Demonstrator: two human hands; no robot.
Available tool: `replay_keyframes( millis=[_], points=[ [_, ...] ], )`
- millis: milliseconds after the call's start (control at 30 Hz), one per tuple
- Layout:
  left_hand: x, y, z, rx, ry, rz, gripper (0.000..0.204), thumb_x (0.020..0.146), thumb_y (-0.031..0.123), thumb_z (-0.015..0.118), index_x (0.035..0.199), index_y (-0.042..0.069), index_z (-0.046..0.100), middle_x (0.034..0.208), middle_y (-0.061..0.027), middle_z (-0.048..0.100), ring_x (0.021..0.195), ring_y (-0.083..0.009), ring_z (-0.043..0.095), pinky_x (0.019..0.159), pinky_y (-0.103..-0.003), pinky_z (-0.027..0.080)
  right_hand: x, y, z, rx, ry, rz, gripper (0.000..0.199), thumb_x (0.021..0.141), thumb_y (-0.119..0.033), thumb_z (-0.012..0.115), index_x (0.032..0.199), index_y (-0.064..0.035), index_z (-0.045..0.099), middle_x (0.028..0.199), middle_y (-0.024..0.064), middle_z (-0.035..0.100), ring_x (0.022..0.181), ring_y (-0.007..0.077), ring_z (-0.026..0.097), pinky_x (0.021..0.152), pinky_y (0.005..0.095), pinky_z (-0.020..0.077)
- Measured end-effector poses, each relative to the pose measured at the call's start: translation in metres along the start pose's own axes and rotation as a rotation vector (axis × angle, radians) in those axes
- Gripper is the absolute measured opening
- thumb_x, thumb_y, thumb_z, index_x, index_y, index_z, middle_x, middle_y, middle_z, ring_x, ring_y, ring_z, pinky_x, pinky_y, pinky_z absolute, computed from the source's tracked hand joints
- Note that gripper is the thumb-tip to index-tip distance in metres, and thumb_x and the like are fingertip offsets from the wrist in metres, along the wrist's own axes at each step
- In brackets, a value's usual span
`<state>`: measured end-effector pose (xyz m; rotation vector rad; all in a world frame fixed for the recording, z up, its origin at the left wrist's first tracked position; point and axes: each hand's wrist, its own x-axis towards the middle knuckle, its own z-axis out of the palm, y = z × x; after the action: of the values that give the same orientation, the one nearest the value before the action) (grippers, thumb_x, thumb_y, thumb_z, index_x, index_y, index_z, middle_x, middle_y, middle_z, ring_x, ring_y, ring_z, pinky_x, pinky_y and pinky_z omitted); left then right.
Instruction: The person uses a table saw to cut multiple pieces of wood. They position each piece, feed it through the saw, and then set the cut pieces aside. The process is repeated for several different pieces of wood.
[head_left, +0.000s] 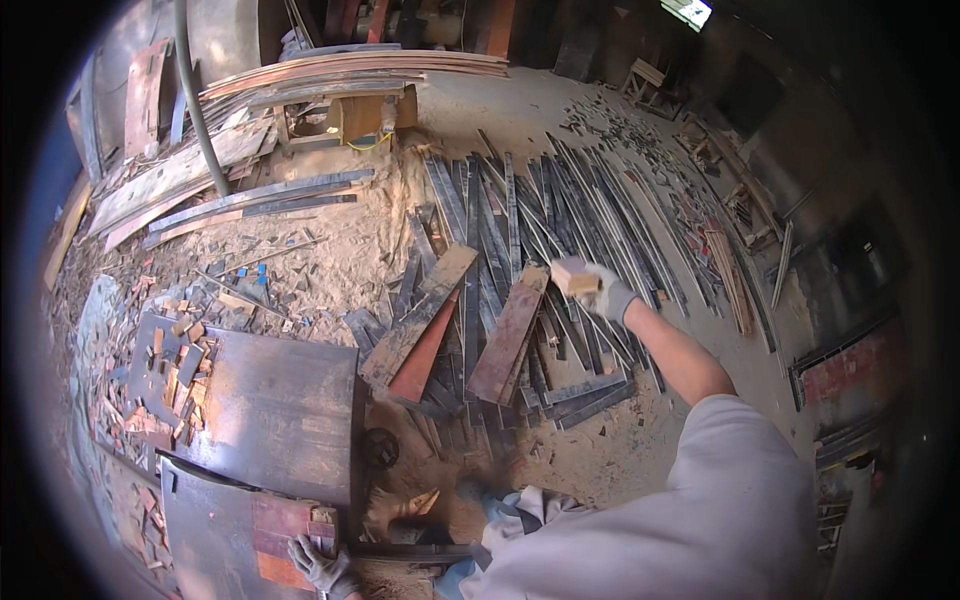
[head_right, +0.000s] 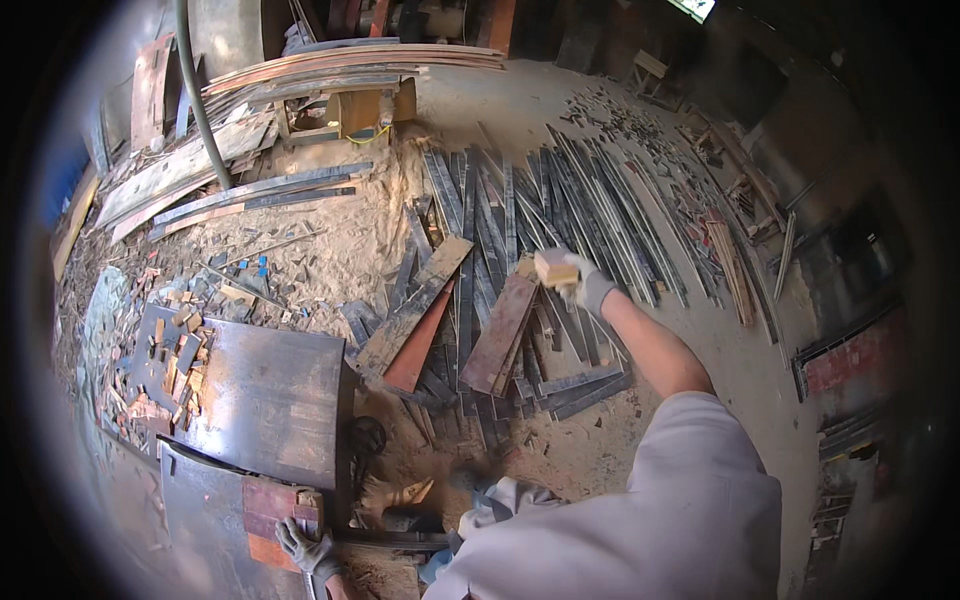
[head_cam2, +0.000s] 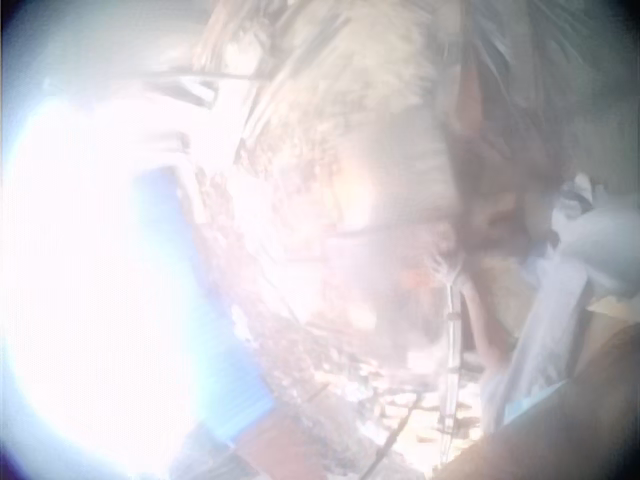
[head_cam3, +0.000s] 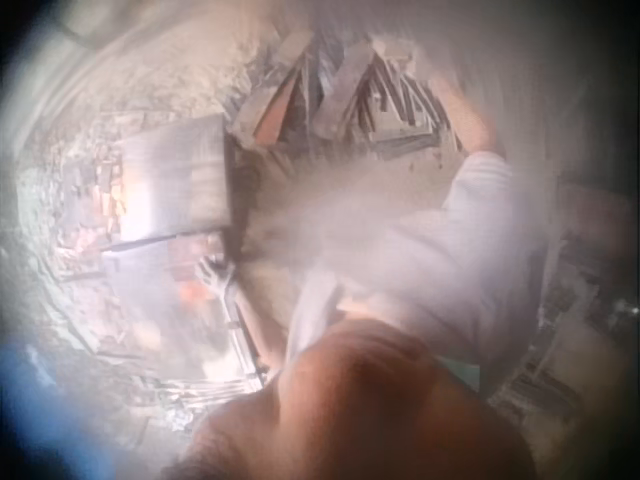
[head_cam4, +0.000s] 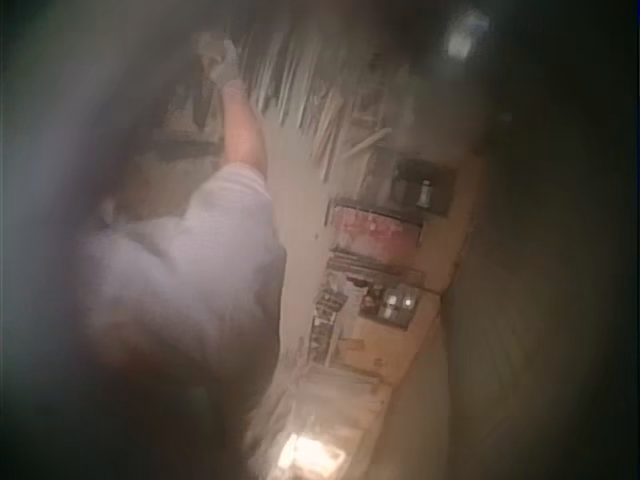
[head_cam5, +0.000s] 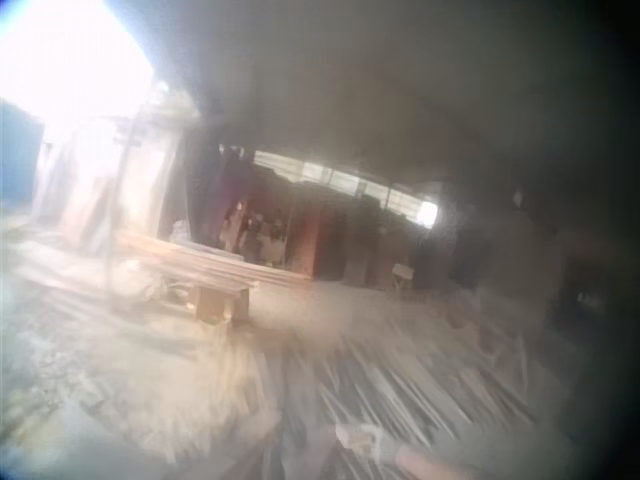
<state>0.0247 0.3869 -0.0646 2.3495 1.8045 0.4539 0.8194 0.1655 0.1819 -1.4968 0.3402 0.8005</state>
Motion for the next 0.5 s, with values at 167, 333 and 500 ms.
replay_keyframes(
  millis=[167, 333, 500],
  points=[
    [-0.075, 0.077, -0.006, 0.007, 0.166, 0.172, 0.087, 0.075, 0.032, 0.084, 0.151, 0.011, 0.049, 0.158, -0.0226, 0.047, 0.145, -0.0468, 0.044, 0.120, -0.058, 0.039, 0.034, -0.134, -0.014, 0.015, -0.198, -0.429, 0.063, 0.105, -0.047, 0.062, 0.141, 0.0043, 0.053, 0.120, 0.0209, 0.071, 0.102, 0.0281, 0.074, 0.086, 0.0436, 0.0642],
    [-0.168, 0.112, -0.012, -0.096, 0.029, -0.014, 0.082, 0.074, 0.033, 0.083, 0.147, 0.013, 0.054, 0.156, -0.0183, 0.051, 0.142, -0.0442, 0.048, 0.112, -0.056, 0.044, -0.033, 0.195, 0.119, -0.662, -0.528, -0.098, 0.038, 0.106, -0.033, 0.065, 0.134, -0.0070, 0.063, 0.107, 0.0070, 0.076, 0.087, 0.0168, 0.075, 0.074, 0.0305, 0.0621],
    [-0.242, 0.133, -0.013, -0.128, 0.024, -0.062, 0.088, 0.066, 0.031, 0.087, 0.147, 0.019, 0.056, 0.157, -0.0133, 0.052, 0.142, -0.0406, 0.050, 0.102, -0.053, 0.049, -0.150, 0.473, 0.162, -1.129, -1.120, 0.025, 0.079, 0.094, -0.039, 0.080, 0.155, 0.0008, 0.047, 0.132, 0.0141, 0.069, 0.110, 0.0199, 0.068, 0.092, 0.0308, 0.0548]
  ],
)
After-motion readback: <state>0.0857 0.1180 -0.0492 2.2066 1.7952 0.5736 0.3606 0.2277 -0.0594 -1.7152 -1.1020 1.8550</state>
